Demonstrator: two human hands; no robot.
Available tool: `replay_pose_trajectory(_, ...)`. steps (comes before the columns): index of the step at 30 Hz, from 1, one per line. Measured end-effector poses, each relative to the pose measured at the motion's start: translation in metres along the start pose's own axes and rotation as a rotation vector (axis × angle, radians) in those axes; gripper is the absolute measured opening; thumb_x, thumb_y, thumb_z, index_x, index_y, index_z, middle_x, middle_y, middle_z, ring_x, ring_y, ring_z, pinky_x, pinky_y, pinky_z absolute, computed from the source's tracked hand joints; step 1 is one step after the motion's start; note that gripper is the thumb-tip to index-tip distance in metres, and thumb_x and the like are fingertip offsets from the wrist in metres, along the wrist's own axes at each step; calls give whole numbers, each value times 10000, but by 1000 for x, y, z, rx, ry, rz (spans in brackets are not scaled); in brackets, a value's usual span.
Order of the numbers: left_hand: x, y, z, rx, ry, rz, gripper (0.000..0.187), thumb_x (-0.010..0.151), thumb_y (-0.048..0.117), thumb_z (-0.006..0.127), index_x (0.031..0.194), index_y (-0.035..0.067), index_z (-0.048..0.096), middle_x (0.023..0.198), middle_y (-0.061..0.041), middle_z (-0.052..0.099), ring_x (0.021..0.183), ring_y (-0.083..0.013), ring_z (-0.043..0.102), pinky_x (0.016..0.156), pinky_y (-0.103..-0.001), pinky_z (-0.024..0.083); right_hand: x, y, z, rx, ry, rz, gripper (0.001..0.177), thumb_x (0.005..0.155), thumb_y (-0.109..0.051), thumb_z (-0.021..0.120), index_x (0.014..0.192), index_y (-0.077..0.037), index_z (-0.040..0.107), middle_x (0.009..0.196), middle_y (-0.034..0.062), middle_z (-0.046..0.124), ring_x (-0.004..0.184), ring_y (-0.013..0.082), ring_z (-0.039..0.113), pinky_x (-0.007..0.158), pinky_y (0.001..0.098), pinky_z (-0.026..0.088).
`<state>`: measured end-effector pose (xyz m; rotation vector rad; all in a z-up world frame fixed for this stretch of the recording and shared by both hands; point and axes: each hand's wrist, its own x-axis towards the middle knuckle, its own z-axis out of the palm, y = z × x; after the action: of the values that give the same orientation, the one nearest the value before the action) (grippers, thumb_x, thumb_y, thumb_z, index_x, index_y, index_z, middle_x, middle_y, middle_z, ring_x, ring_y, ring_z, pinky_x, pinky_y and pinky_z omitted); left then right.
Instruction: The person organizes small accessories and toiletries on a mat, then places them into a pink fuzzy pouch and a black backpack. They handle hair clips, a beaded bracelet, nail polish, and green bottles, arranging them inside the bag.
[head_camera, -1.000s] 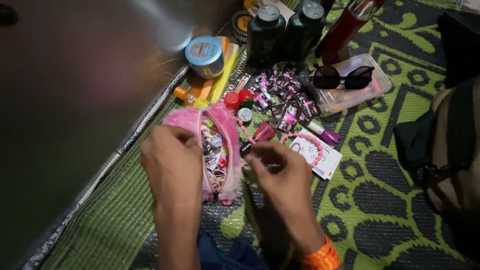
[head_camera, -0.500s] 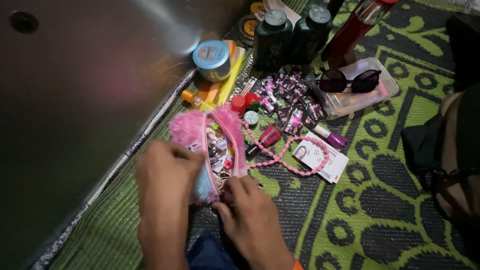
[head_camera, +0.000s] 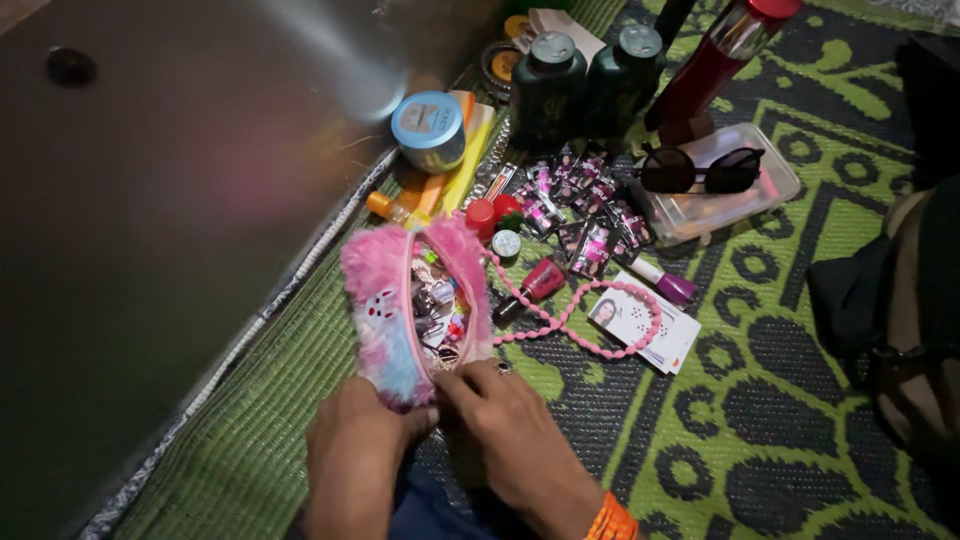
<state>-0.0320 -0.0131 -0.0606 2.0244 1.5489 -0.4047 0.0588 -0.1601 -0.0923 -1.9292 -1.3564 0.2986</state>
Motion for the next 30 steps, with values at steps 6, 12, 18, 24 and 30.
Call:
replay_pose_trajectory(6,4,5,17,-270,2,-46,468,712,341,909,967,-30,781,989,-210,802,926,-325,783,893,-425,599,20,-1,-9,77,72,-1,389,735,-21,725,1118,-53,669,1065,143,668,979,361,649,849,442,520)
replay_pose_trajectory(12,11,2,47,-1544,-201,-27,268,869,65,678,1119,-30,698,980,-121,764,818,-211,734,753,-348,612,55,-23,-4,250,238,172,198,777,-9,711,973,-34,723,913,153,709,860,332,699,777,401,558)
replay_pose_trajectory(18,25,-8,70,-1653,-143,-66,227,926,76,637,1101,-54,701,953,-118,766,787,-185,723,711,-284,579,68,-34,-10,171,208,60,234,723,1,702,956,-22,699,917,152,694,883,352,683,804,431,546)
replay_pose_trajectory(24,32,-14,79,-1364,-34,-86,227,952,100,710,1075,-89,734,839,-125,740,609,-180,569,519,-291,410,92,-12,-8,-93,260,-122,227,711,-15,717,929,-3,658,920,180,607,809,384,619,734,477,507)
replay_pose_trajectory(30,15,-6,54,-1238,30,-107,198,877,87,690,976,-85,699,807,-178,791,677,-218,758,628,-288,587,159,43,-26,-147,376,-82,125,759,-8,734,857,2,658,836,171,630,794,367,636,729,466,509)
